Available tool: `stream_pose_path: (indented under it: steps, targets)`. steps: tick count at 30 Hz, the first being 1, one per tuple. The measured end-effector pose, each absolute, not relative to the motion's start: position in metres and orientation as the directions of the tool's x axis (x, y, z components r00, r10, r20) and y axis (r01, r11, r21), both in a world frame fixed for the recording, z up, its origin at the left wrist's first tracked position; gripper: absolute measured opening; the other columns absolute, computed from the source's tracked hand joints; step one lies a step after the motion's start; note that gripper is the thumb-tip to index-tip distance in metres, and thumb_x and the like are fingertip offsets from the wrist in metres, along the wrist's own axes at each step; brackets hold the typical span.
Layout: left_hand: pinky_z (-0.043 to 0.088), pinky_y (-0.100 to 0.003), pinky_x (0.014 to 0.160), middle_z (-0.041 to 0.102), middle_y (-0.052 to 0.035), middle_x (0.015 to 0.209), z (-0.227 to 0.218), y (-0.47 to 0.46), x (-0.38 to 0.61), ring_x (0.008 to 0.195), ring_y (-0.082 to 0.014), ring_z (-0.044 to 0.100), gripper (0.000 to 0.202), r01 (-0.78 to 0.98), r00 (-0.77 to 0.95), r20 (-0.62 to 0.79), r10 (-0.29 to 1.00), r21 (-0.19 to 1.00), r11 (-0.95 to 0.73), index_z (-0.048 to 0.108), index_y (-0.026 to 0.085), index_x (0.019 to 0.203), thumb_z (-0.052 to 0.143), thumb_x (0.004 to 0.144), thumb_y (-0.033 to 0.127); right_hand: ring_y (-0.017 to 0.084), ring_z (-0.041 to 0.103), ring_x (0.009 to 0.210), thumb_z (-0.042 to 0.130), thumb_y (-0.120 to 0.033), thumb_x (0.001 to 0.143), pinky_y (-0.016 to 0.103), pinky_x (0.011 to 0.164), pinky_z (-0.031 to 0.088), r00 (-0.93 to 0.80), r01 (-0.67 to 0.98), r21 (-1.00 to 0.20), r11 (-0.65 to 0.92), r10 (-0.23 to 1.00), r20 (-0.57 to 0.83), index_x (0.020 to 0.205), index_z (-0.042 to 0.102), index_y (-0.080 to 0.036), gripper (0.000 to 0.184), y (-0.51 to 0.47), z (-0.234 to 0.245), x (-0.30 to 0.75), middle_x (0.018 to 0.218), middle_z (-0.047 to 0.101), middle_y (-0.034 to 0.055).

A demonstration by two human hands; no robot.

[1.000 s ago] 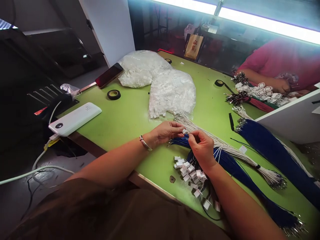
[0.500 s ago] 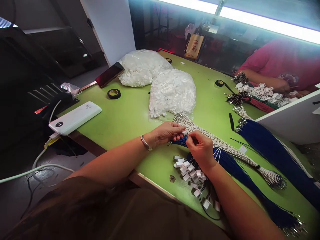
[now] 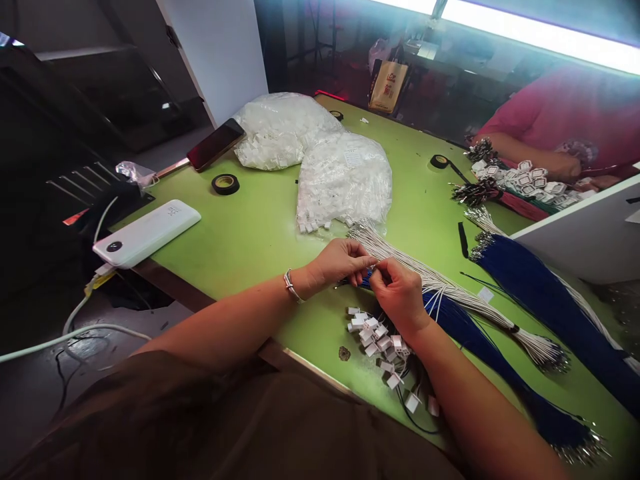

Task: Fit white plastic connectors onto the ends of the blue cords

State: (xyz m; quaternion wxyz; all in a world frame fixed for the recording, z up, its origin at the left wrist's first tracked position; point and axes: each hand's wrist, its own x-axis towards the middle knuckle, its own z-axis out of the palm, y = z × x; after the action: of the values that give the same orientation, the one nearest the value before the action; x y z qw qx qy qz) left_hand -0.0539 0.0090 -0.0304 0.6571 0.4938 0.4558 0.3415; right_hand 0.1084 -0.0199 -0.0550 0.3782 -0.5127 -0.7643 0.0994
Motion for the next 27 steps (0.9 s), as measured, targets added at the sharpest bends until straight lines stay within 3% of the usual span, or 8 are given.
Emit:
stream_pose_path:
  steps: [4,8,12,17,21,25,27]
  targets:
    - [0.045,-0.014,0.041,0.061,0.0019,0.051,-0.04,0.015,-0.058,0.04,-0.0055,0.055,0.021,-0.042,0.322,-0.252,0.912,0.959,0.28,0.057,0.011,0.07,0.066,0.089,0.016,0.012,0.052,0.051,0.054,-0.024,0.082,0.025,0.056,0.042,-0.138,0.626,-0.697,0.35,0.929,0.343,0.072,0.065,-0.021,0.015,-0.018,-0.053,0.11,0.058,0.062,-0.0015]
    - [0.046,-0.015,0.041,0.061,0.0015,0.049,-0.047,0.018,-0.058,0.041,-0.0065,0.056,0.022,-0.002,0.35,-0.257,0.901,0.961,0.275,0.058,0.011,0.07,0.071,0.086,0.02,0.012,0.05,0.049,0.054,-0.025,0.081,0.026,0.055,0.041,-0.188,0.652,-0.662,0.369,0.925,0.33,0.066,0.066,-0.021,0.019,-0.016,-0.054,0.111,0.054,0.061,-0.0015]
    - [0.042,-0.014,0.04,0.06,0.0016,0.048,-0.04,0.015,-0.062,0.039,-0.0061,0.054,0.022,0.106,0.383,-0.285,0.878,0.958,0.265,0.058,0.012,0.07,0.068,0.087,0.022,0.012,0.049,0.05,0.052,-0.025,0.079,0.026,0.053,0.039,-0.216,0.655,-0.65,0.386,0.919,0.329,0.064,0.065,-0.021,0.021,-0.017,-0.053,0.111,0.054,0.06,-0.0011]
    - [0.043,-0.017,0.04,0.061,0.0012,0.048,-0.023,0.013,-0.077,0.039,-0.0093,0.057,0.019,0.335,0.508,-0.364,0.78,0.918,0.211,0.059,0.014,0.068,0.066,0.084,0.018,0.014,0.055,0.056,0.056,-0.028,0.079,0.026,0.056,0.043,-0.269,0.586,-0.763,0.272,0.954,0.133,0.074,0.072,-0.019,0.019,-0.003,-0.045,0.119,0.064,0.068,0.0009]
    - [0.041,-0.016,0.041,0.061,0.002,0.047,-0.017,0.005,-0.076,0.04,-0.01,0.058,0.014,0.4,0.625,-0.369,0.688,0.908,0.123,0.059,0.016,0.066,0.067,0.078,0.015,0.017,0.06,0.069,0.06,-0.027,0.079,0.03,0.068,0.046,-0.207,0.772,-0.564,0.291,0.956,0.21,0.079,0.072,-0.019,0.014,0.021,-0.048,0.115,0.079,0.07,0.0049]
    - [0.039,-0.017,0.041,0.061,0.0021,0.046,-0.022,-0.004,-0.069,0.04,-0.0105,0.056,0.013,0.406,0.655,-0.33,0.68,0.912,0.051,0.059,0.017,0.067,0.065,0.078,0.016,0.017,0.056,0.069,0.062,-0.024,0.082,0.029,0.063,0.04,-0.292,0.883,-0.323,0.34,0.938,0.188,0.076,0.069,-0.019,0.01,0.037,-0.055,0.102,0.079,0.066,0.0055]
    - [0.04,-0.018,0.041,0.061,0.0023,0.047,-0.024,-0.005,-0.068,0.039,-0.0112,0.056,0.012,0.424,0.654,-0.348,0.671,0.904,0.055,0.059,0.018,0.068,0.065,0.078,0.017,0.017,0.055,0.067,0.059,-0.022,0.084,0.029,0.063,0.038,-0.324,0.886,-0.28,0.369,0.926,0.195,0.072,0.067,-0.02,0.015,0.041,-0.057,0.1,0.077,0.066,0.0054]
